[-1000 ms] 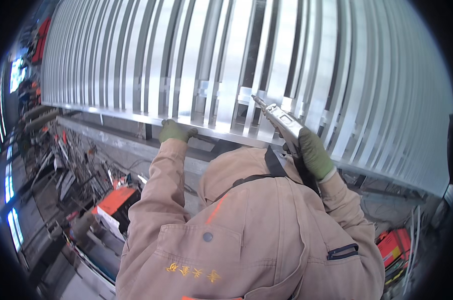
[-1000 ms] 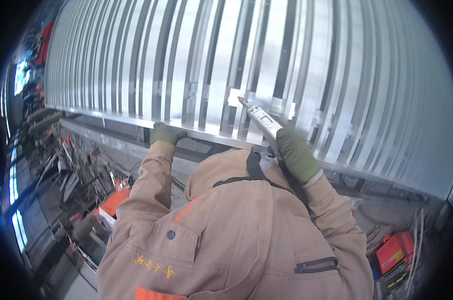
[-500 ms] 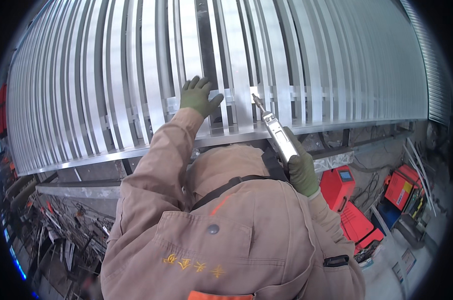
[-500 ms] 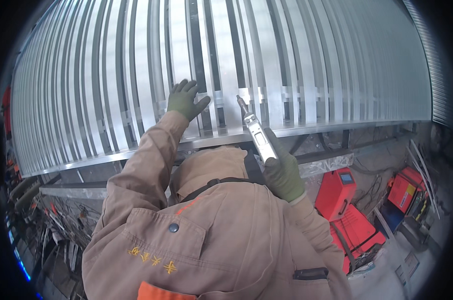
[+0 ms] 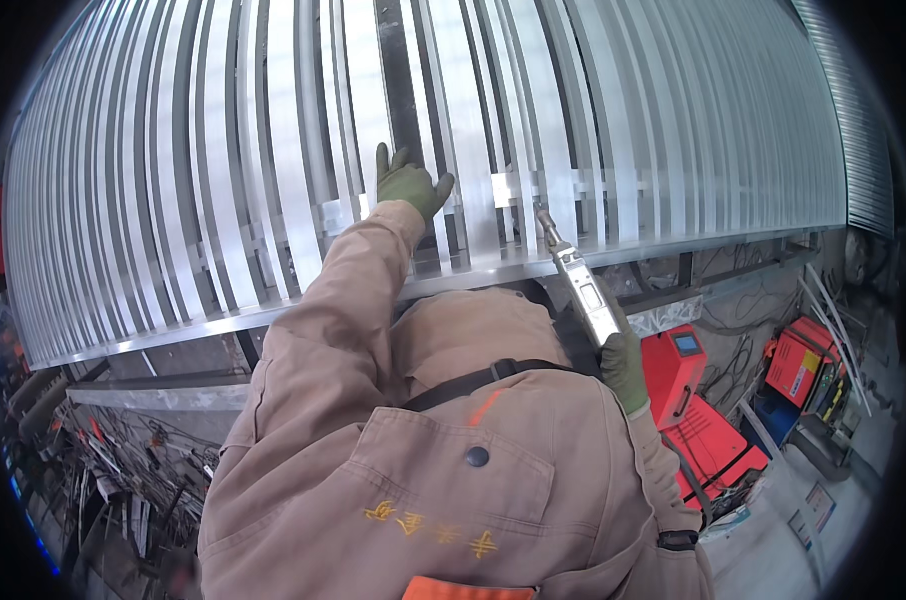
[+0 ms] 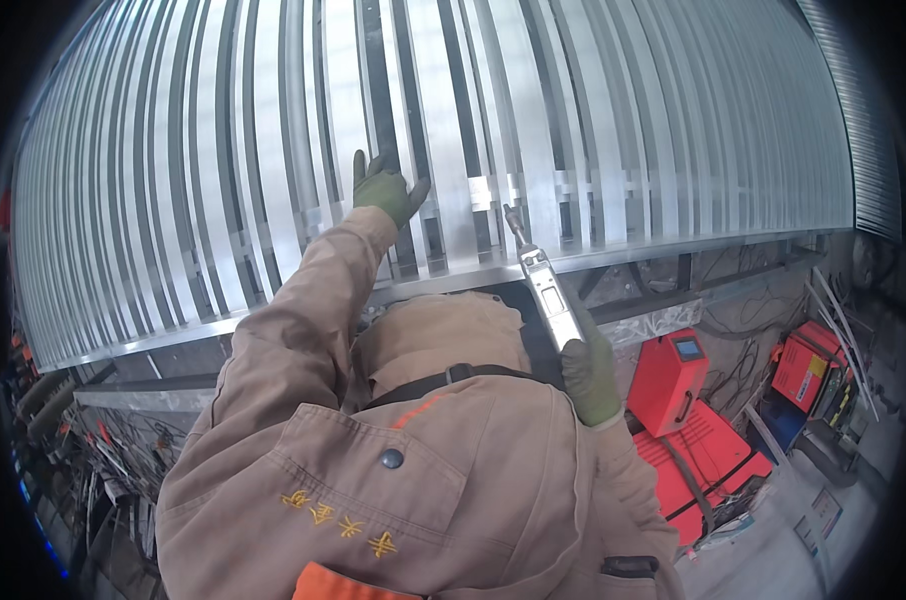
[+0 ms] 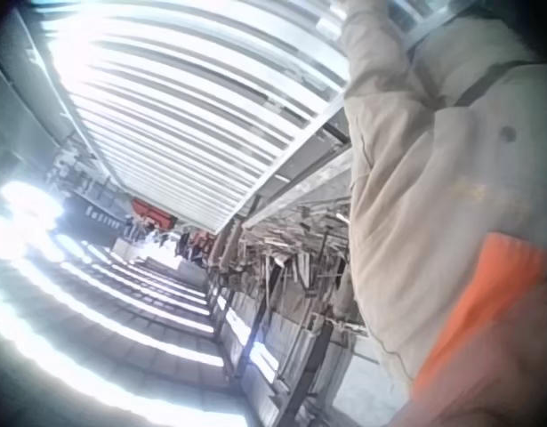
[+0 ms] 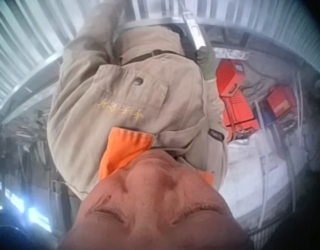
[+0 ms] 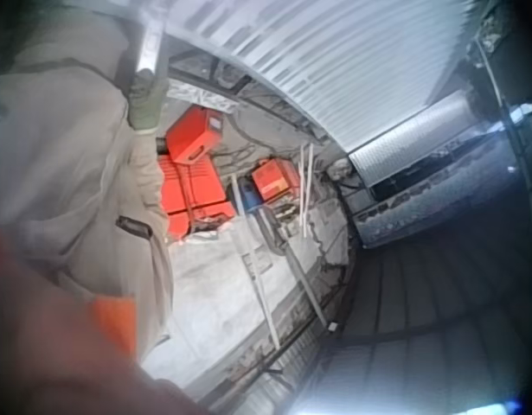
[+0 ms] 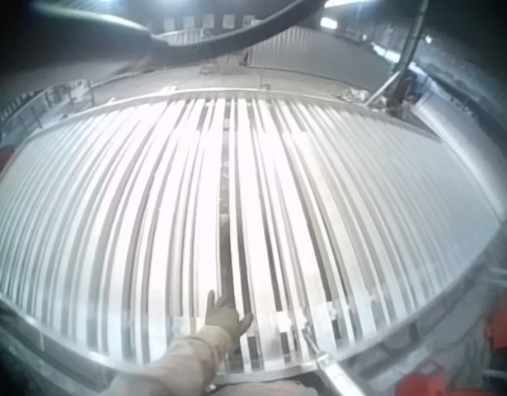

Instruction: The person welds a large curved metal panel using a handheld welding torch. They move along the panel, applying welds at regular intervals to join the metal slats to a frame.

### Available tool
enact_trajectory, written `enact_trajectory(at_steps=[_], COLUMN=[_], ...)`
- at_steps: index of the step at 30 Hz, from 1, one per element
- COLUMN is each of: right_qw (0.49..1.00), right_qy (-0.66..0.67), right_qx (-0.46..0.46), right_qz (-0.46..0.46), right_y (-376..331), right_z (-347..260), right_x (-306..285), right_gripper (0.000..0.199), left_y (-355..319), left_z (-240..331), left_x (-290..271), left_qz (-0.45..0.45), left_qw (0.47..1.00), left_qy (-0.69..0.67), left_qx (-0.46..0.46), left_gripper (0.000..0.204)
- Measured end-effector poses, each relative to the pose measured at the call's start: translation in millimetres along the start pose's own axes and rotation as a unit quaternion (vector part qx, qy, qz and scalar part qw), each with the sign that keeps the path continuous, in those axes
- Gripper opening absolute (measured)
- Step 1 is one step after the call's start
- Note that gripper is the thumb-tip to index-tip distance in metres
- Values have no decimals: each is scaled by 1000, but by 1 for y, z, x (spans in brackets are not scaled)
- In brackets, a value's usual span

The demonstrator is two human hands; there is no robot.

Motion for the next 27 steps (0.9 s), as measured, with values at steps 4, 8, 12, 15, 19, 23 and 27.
enact_trajectory(at_steps=[4,8,12,15,19,23,27], right_qw=[998,997,998,997,998,996,994], right_qy=[-8,8,14,-6,-15,-7,-14], right_qx=[-54,-71,-57,-47,-33,-73,-80], right_qz=[12,5,-34,-60,-52,-56,-66], right_y=[10,22,33,40,39,50,56], right_z=[-29,-37,-37,-40,-50,-45,-55], right_x=[-8,-8,-4,-3,-1,5,7], right_gripper=[96,103,105,104,103,101,100], left_y=[5,4,3,-4,-5,-76,-96], left_z=[-1,-1,-2,-2,14,43,41], left_x=[4,2,4,-1,18,47,83], left_qz=[67,91,63,43,55,-177,-136], left_qw=[997,995,997,998,994,972,988], left_qy=[-27,-29,-28,-26,41,116,45], left_qx=[-1,14,17,24,79,102,65], left_gripper=[73,74,75,73,70,78,95])
Point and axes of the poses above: each hand's wrist, its own y-axis towards the middle knuckle, its own x-axis out of the palm, z = x × y, the point moved 10 cm from there along y, towards the middle knuckle, and after that the axes turned 15 degrees about -z, right-handed, at the moved point
